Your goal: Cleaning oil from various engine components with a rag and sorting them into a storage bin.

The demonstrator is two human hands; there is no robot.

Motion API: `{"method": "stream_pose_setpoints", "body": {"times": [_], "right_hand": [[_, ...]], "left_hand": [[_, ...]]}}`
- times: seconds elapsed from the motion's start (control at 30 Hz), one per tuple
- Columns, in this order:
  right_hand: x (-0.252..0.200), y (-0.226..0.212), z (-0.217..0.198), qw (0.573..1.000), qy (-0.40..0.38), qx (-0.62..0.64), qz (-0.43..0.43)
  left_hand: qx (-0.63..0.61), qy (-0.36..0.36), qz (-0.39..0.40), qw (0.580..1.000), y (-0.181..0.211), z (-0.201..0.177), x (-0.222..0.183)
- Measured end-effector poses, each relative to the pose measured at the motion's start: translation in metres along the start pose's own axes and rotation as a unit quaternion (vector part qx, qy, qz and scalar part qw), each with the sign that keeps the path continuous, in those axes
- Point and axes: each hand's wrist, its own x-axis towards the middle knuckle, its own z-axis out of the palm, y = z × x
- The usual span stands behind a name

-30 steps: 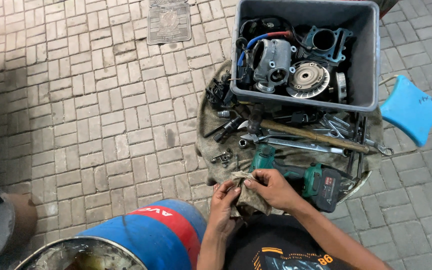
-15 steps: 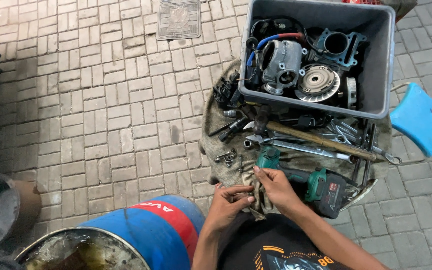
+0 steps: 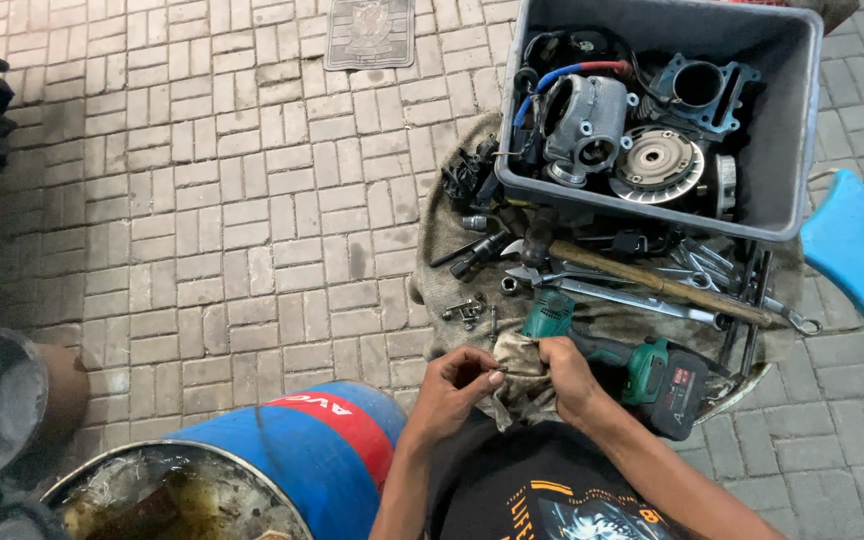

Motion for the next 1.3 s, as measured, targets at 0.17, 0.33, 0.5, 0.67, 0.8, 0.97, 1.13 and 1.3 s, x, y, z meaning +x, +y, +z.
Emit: {"method": "stream_pose_setpoints", "body": {"times": [0.17, 0.33, 0.5, 0.67, 0.8, 0.97, 1.13, 1.3], "right_hand": [[-0.021, -0.018, 0.019, 0.999, -0.037, -0.016, -0.030], [0.009, 0.002, 0.001, 0.997, 0.003, 0.048, -0.066], [-0.027, -0.048, -0.005, 0.988, -0.024, -0.011, -0.153], [-0.055, -0.083, 0.003, 0.948, -0.166, -0.180, -0.204], [-0.066, -0.106, 0.011, 0.969, -0.138, -0.199, -0.045], [-0.066, -0.105, 0.005, 0.947, -0.208, -0.235, -0.066], [-0.048, -0.059, -0.013, 0.955, -0.211, -0.156, -0.138], [-0.051, -0.045, -0.003, 0.961, -0.144, 0.186, -0.147]], "left_hand": [[-0.087, 0.065, 0.023, 0.994, -0.039, 0.006, 0.010], [-0.090, 0.128, 0.041, 0.987, -0.043, 0.012, 0.018], [0.089, 0.153, 0.153, 0.972, 0.036, 0.029, -0.003], [0.228, 0.053, 0.257, 0.938, 0.060, 0.025, 0.001], [0.411, -0.089, 0.240, 0.875, 0.091, 0.022, 0.003], [0.441, -0.124, 0.250, 0.853, 0.090, 0.014, 0.013], [0.244, -0.093, 0.216, 0.941, 0.087, 0.015, 0.019], [0.032, -0.094, -0.032, 0.995, 0.049, 0.005, 0.015]]}}
